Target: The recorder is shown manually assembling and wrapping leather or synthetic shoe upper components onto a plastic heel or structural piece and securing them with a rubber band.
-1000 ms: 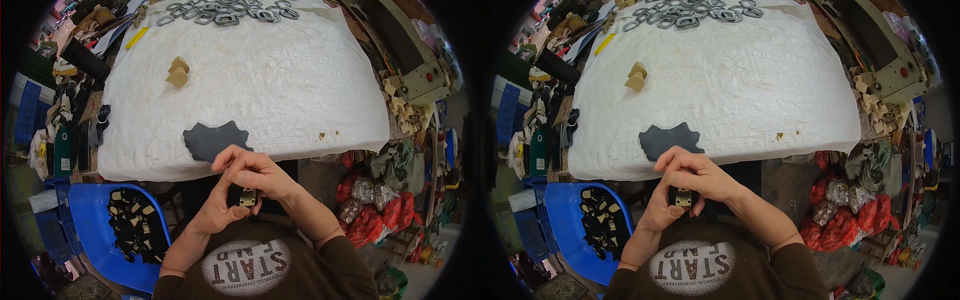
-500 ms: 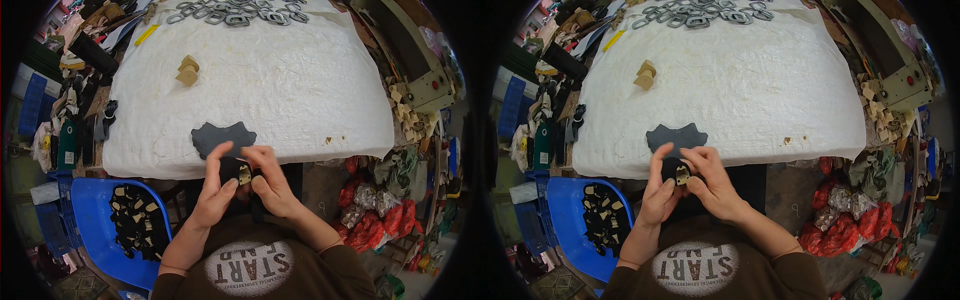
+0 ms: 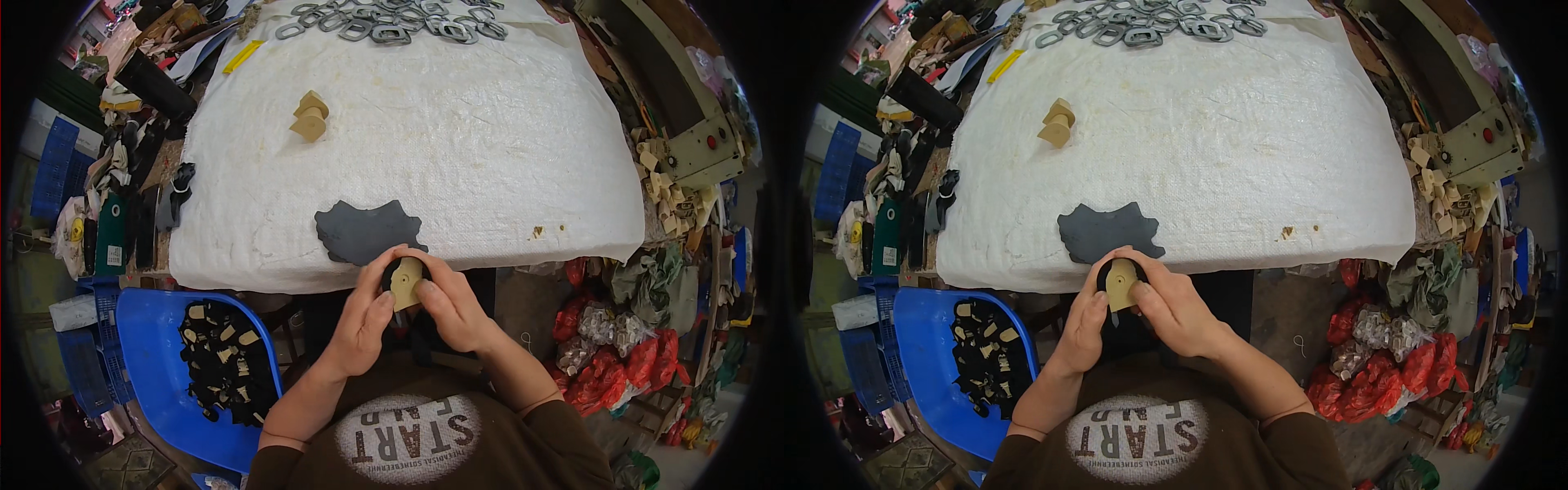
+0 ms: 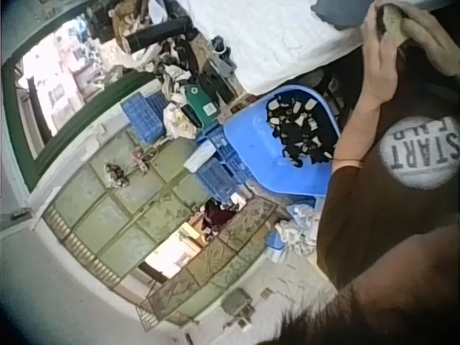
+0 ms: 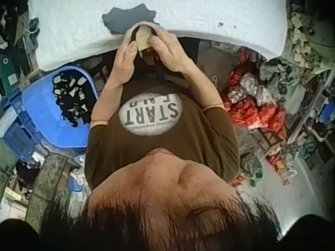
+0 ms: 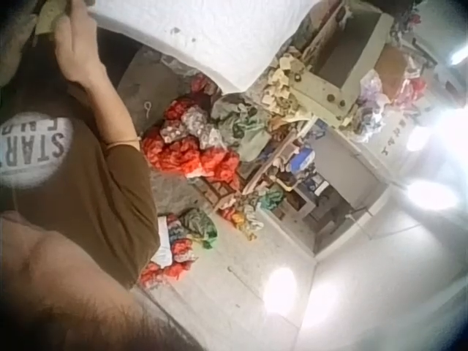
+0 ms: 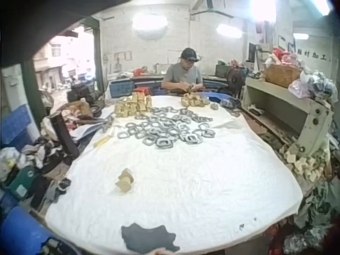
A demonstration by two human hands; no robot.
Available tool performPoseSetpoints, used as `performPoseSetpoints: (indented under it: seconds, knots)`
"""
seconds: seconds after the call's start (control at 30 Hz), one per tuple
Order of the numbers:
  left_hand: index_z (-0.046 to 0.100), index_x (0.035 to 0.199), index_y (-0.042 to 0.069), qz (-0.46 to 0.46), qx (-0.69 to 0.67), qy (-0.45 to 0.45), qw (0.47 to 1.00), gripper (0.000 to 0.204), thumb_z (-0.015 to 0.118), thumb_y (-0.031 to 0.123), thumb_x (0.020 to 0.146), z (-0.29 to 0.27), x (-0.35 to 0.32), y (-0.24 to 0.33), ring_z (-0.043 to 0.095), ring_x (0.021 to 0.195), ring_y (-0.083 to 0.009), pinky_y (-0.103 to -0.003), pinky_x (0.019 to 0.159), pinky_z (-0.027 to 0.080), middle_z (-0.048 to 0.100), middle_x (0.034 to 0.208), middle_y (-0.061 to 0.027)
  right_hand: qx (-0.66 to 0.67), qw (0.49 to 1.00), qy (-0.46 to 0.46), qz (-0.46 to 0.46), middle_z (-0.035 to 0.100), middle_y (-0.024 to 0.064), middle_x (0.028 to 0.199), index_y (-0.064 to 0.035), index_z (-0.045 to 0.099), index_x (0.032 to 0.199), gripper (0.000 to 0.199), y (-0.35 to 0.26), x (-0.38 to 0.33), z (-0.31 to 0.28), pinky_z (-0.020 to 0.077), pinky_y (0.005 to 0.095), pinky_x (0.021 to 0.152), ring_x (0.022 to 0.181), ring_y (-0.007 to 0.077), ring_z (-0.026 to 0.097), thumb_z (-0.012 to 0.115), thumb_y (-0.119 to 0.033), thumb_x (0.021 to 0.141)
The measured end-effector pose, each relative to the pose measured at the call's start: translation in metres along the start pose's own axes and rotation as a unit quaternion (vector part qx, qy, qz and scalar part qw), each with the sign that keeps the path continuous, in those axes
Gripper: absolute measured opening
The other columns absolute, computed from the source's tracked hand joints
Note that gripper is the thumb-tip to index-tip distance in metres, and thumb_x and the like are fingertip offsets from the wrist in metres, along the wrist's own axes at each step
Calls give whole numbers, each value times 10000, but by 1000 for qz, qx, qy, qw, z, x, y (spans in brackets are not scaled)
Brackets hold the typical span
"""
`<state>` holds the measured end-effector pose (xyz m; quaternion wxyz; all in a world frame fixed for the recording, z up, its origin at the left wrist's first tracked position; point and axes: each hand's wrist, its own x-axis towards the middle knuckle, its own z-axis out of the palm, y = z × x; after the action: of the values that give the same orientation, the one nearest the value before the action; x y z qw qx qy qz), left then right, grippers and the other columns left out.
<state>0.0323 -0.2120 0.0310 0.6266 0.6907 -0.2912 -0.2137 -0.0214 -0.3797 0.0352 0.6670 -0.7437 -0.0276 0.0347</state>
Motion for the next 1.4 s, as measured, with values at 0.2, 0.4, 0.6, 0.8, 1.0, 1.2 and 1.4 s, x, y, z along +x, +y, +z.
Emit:
performPoseSetpoints:
  seconds: [0.2, 0.4, 0.6, 0.8, 1.0, 1.2, 1.4]
  knots:
    - [306, 1346, -15, -46, -88, 33, 995, 472, 412, 88, 898, 7, -3, 4, 474, 1118, -208, -299, 968, 344, 465, 1242, -160, -258, 964, -14, -69, 576, 208, 849, -25, 411, 1281, 416, 0, -2, 4, 456, 416, 650, 705, 363, 570, 472, -148, 888]
    - [293, 1344, -31, -39, -90, -57, 994, 504, 438, 133, 891, -3, -5, 10, 502, 1079, -216, -300, 943, 367, 491, 1205, -178, -187, 956, 110, -198, 563, 135, 975, -15, 608, 982, 188, -4, 12, -13, 424, 336, 765, 855, 248, 538, 546, -151, 868]
    - [336, 1304, -62, -57, -126, -114, 984, 479, 439, 128, 876, -2, -8, 9, 533, 1050, -239, -321, 924, 390, 532, 1138, -184, 237, 958, -156, -28, 567, 133, 1062, -7, 622, 878, 175, 2, 31, -13, 406, 322, 859, 942, 184, 524, 483, -113, 881]
    - [368, 1268, -59, -86, -142, -54, 985, 428, 428, 126, 886, 5, -8, 9, 527, 1016, -216, -308, 920, 389, 539, 1086, -155, 66, 978, -102, -170, 562, 136, 1098, -6, 600, 904, 152, 8, 23, 3, 404, 312, 859, 972, 188, 505, 463, -72, 892]
    - [385, 1249, 38, -59, -182, 21, 981, 384, 390, 255, 932, 14, -8, 1, 437, 704, -59, -202, 625, 380, 474, 867, -6, 144, 978, 35, -147, 475, 100, 1206, -38, 509, 1185, 409, 25, 11, 31, 365, 321, 920, 1076, 207, 436, 350, -352, 976]
    - [399, 1205, 33, -83, -163, 127, 975, 399, 333, 339, 957, 22, -13, -6, 467, 774, -65, -205, 672, 398, 481, 919, -13, 195, 980, 30, -31, 493, 101, 1178, 2, 492, 1207, 382, 11, 6, 38, 401, 313, 876, 1004, 214, 496, 363, -263, 964]
    - [374, 1215, 30, -95, -244, 123, 957, 401, 371, 339, 959, 8, -28, -13, 497, 878, -94, -217, 755, 415, 507, 1000, -52, 4, 987, 78, -138, 547, 155, 1086, -5, 513, 1163, 295, 6, 15, 55, 381, 367, 899, 979, 312, 499, 447, -148, 914]
